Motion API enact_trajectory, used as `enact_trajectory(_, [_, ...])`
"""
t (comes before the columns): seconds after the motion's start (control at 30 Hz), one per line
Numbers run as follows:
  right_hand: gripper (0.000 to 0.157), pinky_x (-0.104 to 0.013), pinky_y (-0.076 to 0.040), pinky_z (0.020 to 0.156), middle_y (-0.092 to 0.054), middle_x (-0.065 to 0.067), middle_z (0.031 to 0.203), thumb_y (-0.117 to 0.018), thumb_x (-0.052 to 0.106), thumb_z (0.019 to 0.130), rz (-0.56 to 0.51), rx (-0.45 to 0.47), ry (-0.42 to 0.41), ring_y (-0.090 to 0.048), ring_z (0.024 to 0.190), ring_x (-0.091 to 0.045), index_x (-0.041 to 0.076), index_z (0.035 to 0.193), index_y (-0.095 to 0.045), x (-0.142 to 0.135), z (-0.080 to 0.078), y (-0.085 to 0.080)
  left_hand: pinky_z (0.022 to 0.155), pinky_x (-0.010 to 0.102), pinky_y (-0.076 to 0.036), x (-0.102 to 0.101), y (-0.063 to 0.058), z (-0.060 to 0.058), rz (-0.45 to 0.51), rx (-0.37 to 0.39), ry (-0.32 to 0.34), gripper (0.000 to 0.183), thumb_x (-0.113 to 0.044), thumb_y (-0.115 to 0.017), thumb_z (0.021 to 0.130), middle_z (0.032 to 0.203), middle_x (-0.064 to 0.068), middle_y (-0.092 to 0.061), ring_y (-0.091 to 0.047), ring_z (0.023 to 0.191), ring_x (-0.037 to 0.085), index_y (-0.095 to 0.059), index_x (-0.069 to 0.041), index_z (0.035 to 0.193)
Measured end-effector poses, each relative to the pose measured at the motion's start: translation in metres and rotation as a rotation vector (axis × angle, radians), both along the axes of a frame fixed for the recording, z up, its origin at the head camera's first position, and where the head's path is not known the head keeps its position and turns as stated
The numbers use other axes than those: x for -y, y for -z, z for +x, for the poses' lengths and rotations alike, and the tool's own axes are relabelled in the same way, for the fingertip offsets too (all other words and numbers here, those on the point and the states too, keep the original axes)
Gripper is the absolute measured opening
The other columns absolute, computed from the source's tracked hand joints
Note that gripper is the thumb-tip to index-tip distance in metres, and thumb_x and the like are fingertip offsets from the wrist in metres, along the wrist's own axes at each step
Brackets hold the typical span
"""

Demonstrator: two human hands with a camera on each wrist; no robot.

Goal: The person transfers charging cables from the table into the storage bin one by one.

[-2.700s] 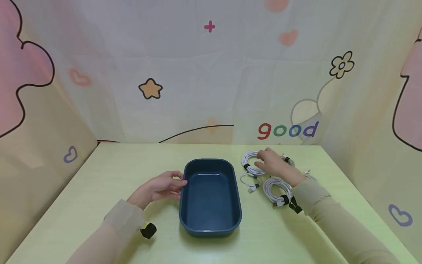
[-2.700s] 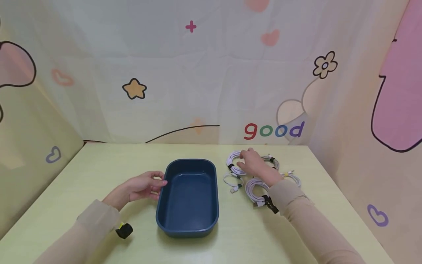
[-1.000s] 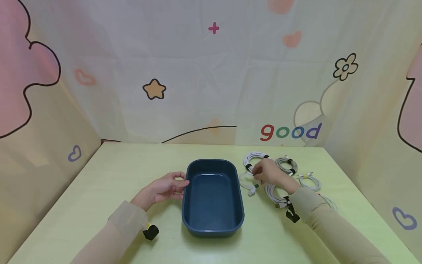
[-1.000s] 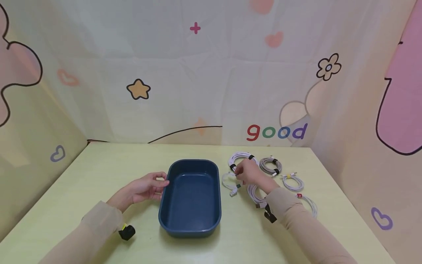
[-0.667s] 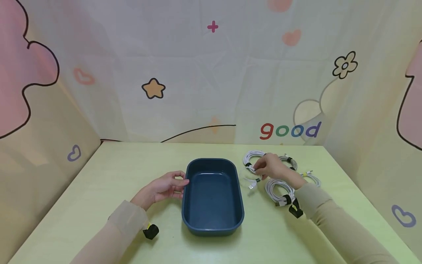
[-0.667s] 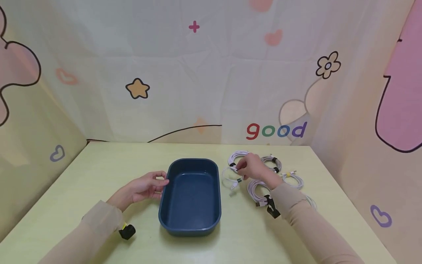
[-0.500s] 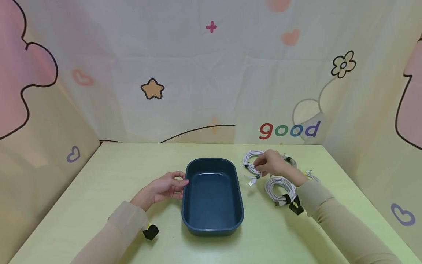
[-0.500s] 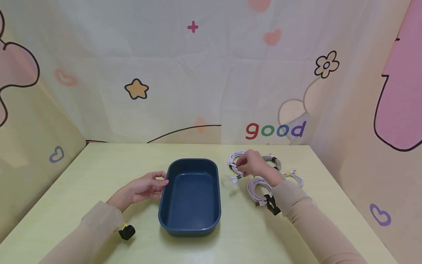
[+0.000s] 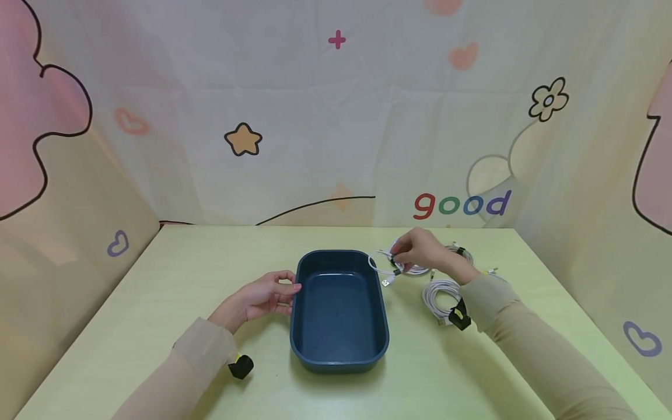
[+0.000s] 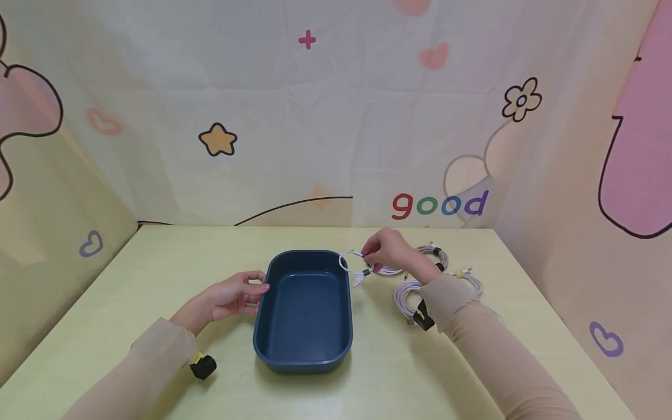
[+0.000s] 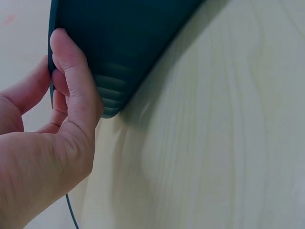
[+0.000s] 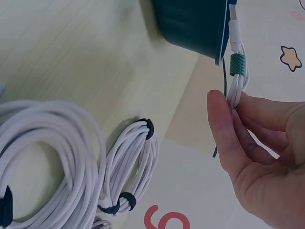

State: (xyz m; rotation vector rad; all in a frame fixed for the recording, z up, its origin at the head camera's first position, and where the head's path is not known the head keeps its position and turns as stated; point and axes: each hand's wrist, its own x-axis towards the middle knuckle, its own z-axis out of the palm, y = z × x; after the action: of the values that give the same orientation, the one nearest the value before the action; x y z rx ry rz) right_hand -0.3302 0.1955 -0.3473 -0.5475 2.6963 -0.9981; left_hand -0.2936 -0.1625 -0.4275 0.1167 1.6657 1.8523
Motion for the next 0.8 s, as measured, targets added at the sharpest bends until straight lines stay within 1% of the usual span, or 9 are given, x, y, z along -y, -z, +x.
enact_trajectory(0.1, [0.017, -0.040, -0.059, 0.070, -0.071, -0.026, 0.092, -0.066, -0.002, 0.087, -0.009, 0.008, -0.011, -0.069, 0.065, -0.018, -0.009, 0.102, -0.068, 0.008, -0.001, -0.001, 0.068, 0.027, -0.057, 0.000, 0.000, 0.000, 0.002, 0.003, -0.002, 0.011, -0.014, -0.057, 0.097, 0.081, 0.001, -0.063, -0.060, 0.068, 0.013, -0.048, -0.013, 0.103])
enact_trajectory(0.2, [0.016, -0.037, -0.059, 0.068, -0.071, -0.021, 0.086, -0.067, -0.001, 0.086, -0.011, 0.005, -0.026, -0.069, 0.063, -0.017, -0.008, 0.100, -0.068, 0.015, -0.002, -0.002, 0.067, 0.027, -0.057, 0.000, 0.000, 0.000, 0.009, 0.005, -0.001, 0.012, -0.014, -0.058, 0.096, 0.080, 0.000, -0.063, -0.060, 0.067, 0.013, -0.048, -0.013, 0.102])
enact_trajectory(0.3, [0.016, -0.035, -0.059, 0.067, -0.071, -0.017, 0.083, -0.066, -0.001, 0.087, -0.014, 0.005, -0.043, -0.069, 0.063, -0.018, -0.009, 0.101, -0.068, 0.021, -0.003, -0.003, 0.067, 0.027, -0.057, 0.000, 0.000, 0.000, 0.017, 0.006, 0.002, 0.011, -0.013, -0.058, 0.096, 0.079, 0.000, -0.063, -0.060, 0.067, 0.014, -0.048, -0.013, 0.101])
enact_trajectory(0.4, [0.017, -0.035, -0.059, 0.067, -0.071, -0.021, 0.086, -0.065, -0.002, 0.087, -0.021, 0.011, -0.053, -0.069, 0.063, -0.018, -0.010, 0.102, -0.067, 0.028, -0.004, -0.004, 0.067, 0.027, -0.057, 0.000, -0.001, 0.000, 0.020, 0.001, 0.009, 0.011, -0.013, -0.058, 0.096, 0.078, 0.000, -0.063, -0.060, 0.066, 0.013, -0.048, -0.013, 0.100])
enact_trajectory(0.53, [0.017, -0.032, -0.059, 0.066, -0.071, -0.024, 0.092, -0.066, -0.002, 0.087, -0.017, 0.009, -0.062, -0.068, 0.063, -0.017, -0.009, 0.102, -0.068, 0.038, -0.006, -0.003, 0.067, 0.027, -0.057, 0.000, -0.001, 0.000, 0.023, 0.000, 0.015, 0.010, -0.012, -0.057, 0.096, 0.077, 0.000, -0.063, -0.060, 0.066, 0.013, -0.048, -0.013, 0.100])
enact_trajectory(0.8, [0.015, -0.032, -0.059, 0.065, -0.071, -0.020, 0.089, -0.066, -0.001, 0.087, -0.020, 0.009, -0.067, -0.068, 0.061, -0.017, -0.007, 0.101, -0.069, 0.056, -0.010, 0.003, 0.068, 0.026, -0.057, 0.000, -0.002, 0.000, 0.020, 0.008, 0.008, 0.010, -0.013, -0.058, 0.096, 0.080, 0.000, -0.065, -0.060, 0.068, 0.013, -0.049, -0.012, 0.101])
